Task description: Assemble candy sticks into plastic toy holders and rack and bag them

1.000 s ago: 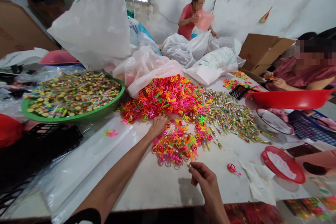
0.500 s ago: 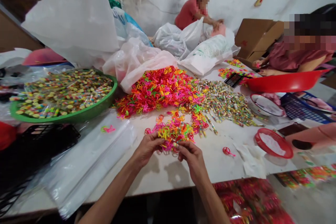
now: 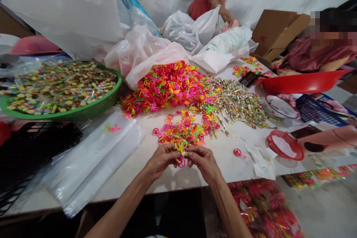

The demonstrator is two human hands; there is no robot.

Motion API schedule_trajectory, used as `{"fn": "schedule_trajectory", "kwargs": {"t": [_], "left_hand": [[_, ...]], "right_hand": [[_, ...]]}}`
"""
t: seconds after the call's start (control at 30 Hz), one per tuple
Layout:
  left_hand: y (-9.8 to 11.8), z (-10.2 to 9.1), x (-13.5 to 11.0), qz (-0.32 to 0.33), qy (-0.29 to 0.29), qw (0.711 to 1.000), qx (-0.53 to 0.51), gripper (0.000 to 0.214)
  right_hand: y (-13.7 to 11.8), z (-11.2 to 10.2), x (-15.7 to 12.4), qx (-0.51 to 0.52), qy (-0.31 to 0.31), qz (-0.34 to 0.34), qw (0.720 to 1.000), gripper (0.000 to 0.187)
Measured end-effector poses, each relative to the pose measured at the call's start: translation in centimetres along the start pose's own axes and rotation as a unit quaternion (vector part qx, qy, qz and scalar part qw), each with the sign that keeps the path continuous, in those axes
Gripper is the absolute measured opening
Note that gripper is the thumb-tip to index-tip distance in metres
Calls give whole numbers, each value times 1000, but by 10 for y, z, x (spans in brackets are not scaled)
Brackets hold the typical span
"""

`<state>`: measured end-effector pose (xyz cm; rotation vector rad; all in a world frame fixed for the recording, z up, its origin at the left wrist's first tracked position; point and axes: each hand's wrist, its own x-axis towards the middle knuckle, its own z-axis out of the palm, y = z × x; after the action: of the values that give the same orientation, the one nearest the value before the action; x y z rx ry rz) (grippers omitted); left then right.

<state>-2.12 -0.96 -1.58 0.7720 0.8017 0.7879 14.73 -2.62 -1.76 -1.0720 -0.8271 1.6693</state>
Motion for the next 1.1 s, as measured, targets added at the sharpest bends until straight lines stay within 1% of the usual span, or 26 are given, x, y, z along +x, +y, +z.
{"fn": "schedule_trajectory", "kwargs": {"t": [0.07, 0.17, 0.2, 0.27, 0.33, 0.37, 0.4, 0.43, 0.47, 0.5, 0.53, 0.57, 0.63, 0.7, 0.77, 0.83, 0.93, 1.0, 1.03, 1.1], "left_hand": [[0, 1, 1, 22, 15, 999, 36, 18], [1, 3, 5, 57, 58, 993, 90, 20], [2, 3, 6, 62, 62, 991, 99, 21], [6, 3, 10, 66, 46, 989, 127, 24], [14, -2, 18, 87, 36, 976, 198, 28], [21, -6, 24, 115, 55, 957, 261, 30], [28, -12, 31, 152, 97, 920, 349, 30], [37, -21, 40, 187, 150, 862, 446, 29], [47, -30, 49, 217, 205, 791, 535, 29], [58, -41, 58, 229, 252, 706, 621, 29], [68, -53, 66, 229, 278, 661, 658, 31], [77, -64, 74, 229, 285, 641, 675, 32], [91, -84, 86, 232, 278, 625, 691, 30], [96, -99, 93, 247, 253, 620, 700, 26], [91, -114, 99, 267, 222, 623, 701, 22], [80, -129, 105, 286, 197, 625, 700, 21], [63, -149, 112, 324, 171, 596, 715, 26], [59, -158, 116, 340, 169, 586, 716, 30], [61, -160, 118, 345, 171, 588, 711, 30], [70, -158, 121, 353, 176, 607, 690, 27]], "right_hand": [[-1, 1, -1, -31, 15, -6, 999, 16], [-3, 5, -2, -97, 55, -27, 993, 18], [-4, 7, 0, -114, 64, -35, 991, 19], [-8, 8, 5, -140, 66, -42, 987, 21], [-14, 7, 14, -175, 62, -58, 981, 24], [-18, 6, 19, -207, 74, -87, 972, 26], [-23, 4, 24, -246, 98, -131, 955, 29], [-28, 1, 29, -288, 131, -184, 931, 32], [-33, -3, 32, -324, 165, -233, 902, 35], [-37, -7, 35, -349, 193, -270, 876, 37], [-40, -12, 36, -360, 212, -288, 862, 36], [-41, -19, 36, -360, 220, -289, 859, 34], [-37, -34, 31, -347, 216, -263, 874, 28], [-28, -53, 22, -350, 217, -234, 881, 24], [-21, -76, 16, -371, 233, -202, 876, 22], [-22, -105, 13, -402, 264, -158, 863, 22], [-44, -151, 22, -445, 323, -105, 829, 27], [-64, -176, 37, -464, 349, -88, 809, 29], [-73, -185, 46, -470, 354, -80, 804, 27], [-86, -194, 68, -485, 351, -58, 799, 21]]}}
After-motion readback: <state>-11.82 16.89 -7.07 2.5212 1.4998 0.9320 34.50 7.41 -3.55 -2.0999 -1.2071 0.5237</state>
